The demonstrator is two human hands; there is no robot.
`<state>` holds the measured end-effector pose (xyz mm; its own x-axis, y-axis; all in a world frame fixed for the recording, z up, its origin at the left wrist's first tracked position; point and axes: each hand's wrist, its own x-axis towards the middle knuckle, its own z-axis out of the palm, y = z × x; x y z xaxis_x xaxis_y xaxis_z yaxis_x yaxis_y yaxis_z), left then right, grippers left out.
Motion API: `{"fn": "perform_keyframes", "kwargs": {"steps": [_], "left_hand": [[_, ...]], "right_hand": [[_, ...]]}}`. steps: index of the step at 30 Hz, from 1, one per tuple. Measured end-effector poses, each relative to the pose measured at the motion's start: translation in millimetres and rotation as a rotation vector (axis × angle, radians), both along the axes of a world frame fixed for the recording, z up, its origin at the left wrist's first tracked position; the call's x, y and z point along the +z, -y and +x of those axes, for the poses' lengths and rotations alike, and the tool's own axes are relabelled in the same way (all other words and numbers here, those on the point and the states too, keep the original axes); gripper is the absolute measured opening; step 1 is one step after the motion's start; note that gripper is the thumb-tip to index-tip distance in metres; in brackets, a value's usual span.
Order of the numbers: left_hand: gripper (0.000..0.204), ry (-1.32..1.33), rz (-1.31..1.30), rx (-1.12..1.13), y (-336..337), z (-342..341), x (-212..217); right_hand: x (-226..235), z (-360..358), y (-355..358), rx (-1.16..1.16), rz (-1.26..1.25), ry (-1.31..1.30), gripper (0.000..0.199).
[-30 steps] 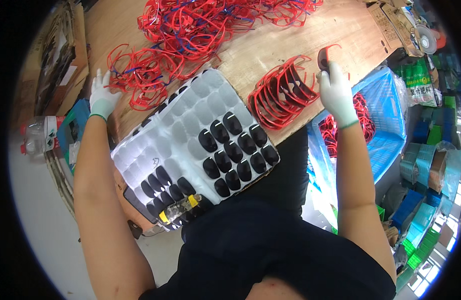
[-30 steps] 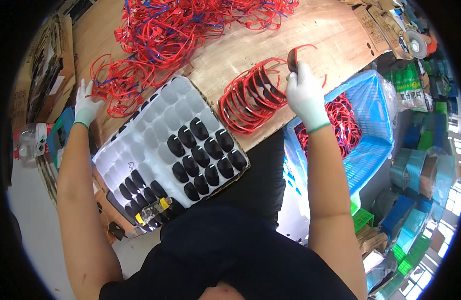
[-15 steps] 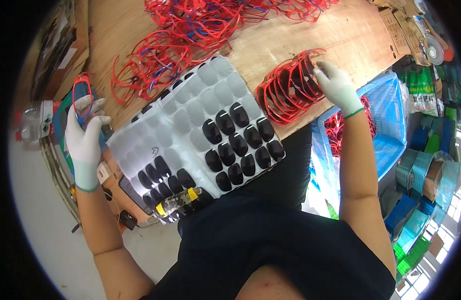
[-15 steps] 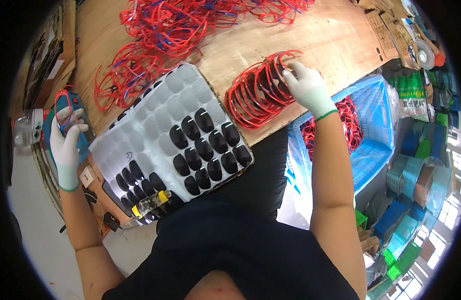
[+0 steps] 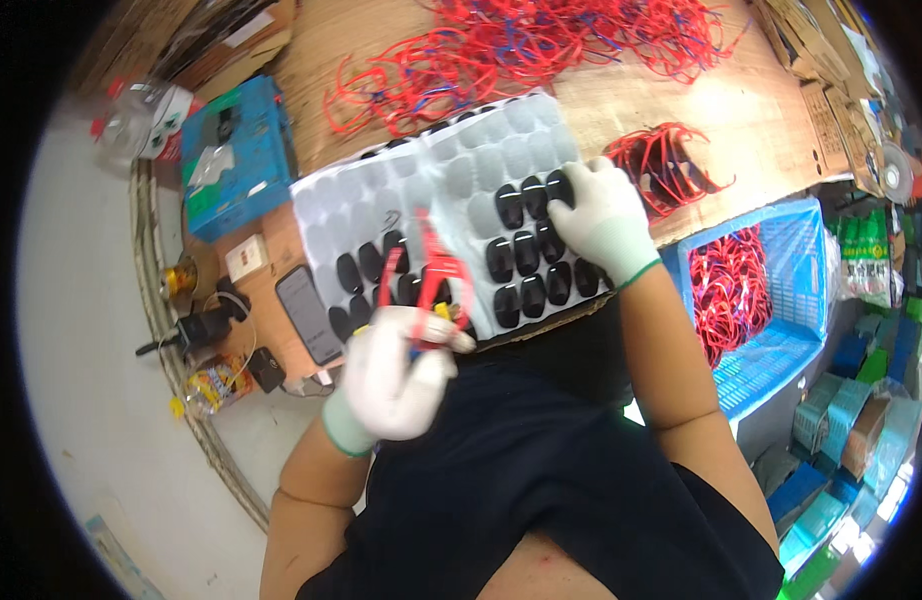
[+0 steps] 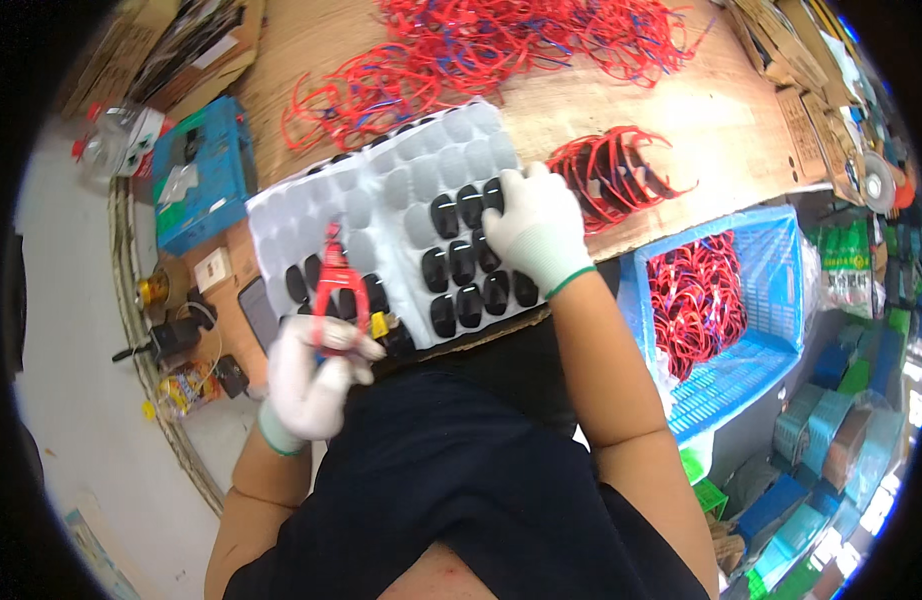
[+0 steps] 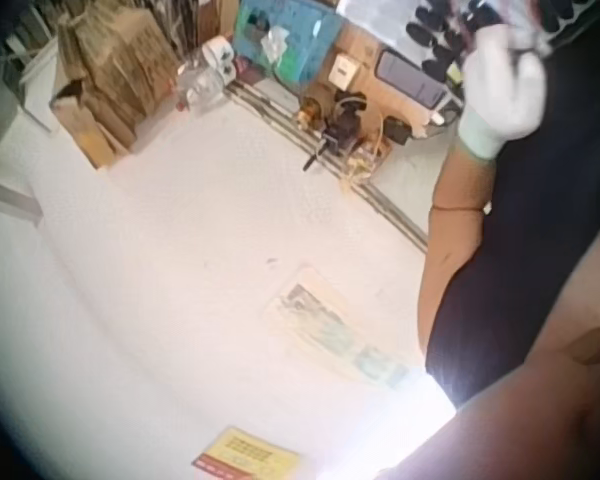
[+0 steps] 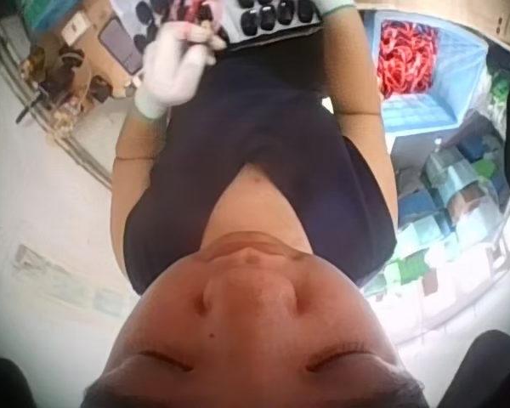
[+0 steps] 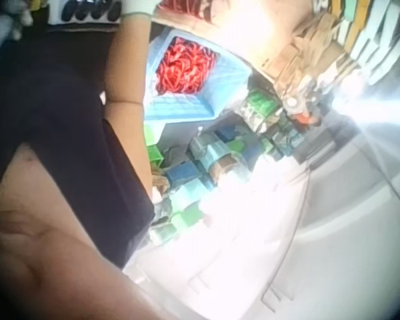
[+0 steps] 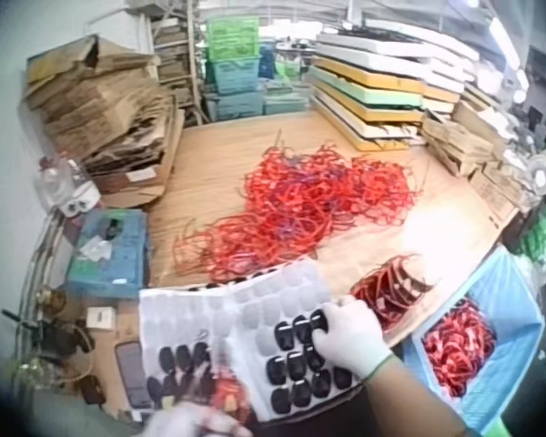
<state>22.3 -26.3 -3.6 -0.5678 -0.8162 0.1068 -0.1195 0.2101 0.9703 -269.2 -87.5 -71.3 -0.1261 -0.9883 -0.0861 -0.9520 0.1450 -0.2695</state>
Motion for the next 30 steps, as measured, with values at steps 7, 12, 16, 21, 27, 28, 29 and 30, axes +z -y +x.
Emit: {"fn": "perform_keyframes", "kwargs": {"steps": [7,12,16,21,27,28,29,30], "left_hand": [[0.013,0.034,-0.123,-0.135,-27,-9,9],[0.011,0.061,-0.099,-0.043,-39,4,10],[0.016,0.081,-0.008,0.126,-38,8,5],[0.027,0.315,-0.072,-0.076,-39,1,11],[0.017,0.189,-0.032,-0.063,-38,3,7],[0.016,0.113,-0.054,-0.069,-39,3,9],[0.015,0.036,-0.075,-0.074,-39,4,11],[0.013,-0.012,-0.013,-0.101,-38,6,15]], "right_hand": [[-5,-6,6,-0.075,-0.086,0.151,0.024],[15,4,-40,0.044,-0.21,0.401,0.012],[65,49,-99,-0.055,-0.067,1.187,0.022],[83,89,-133,-0.062,-0.027,1.423,0.039],[76,81,-127,0.16,-0.116,1.331,0.031],[79,88,-126,0.065,-0.119,1.527,0.03],[81,96,-124,-0.033,-0.121,1.721,0.03],[78,98,-123,-0.116,-0.01,1.825,0.033]]}}
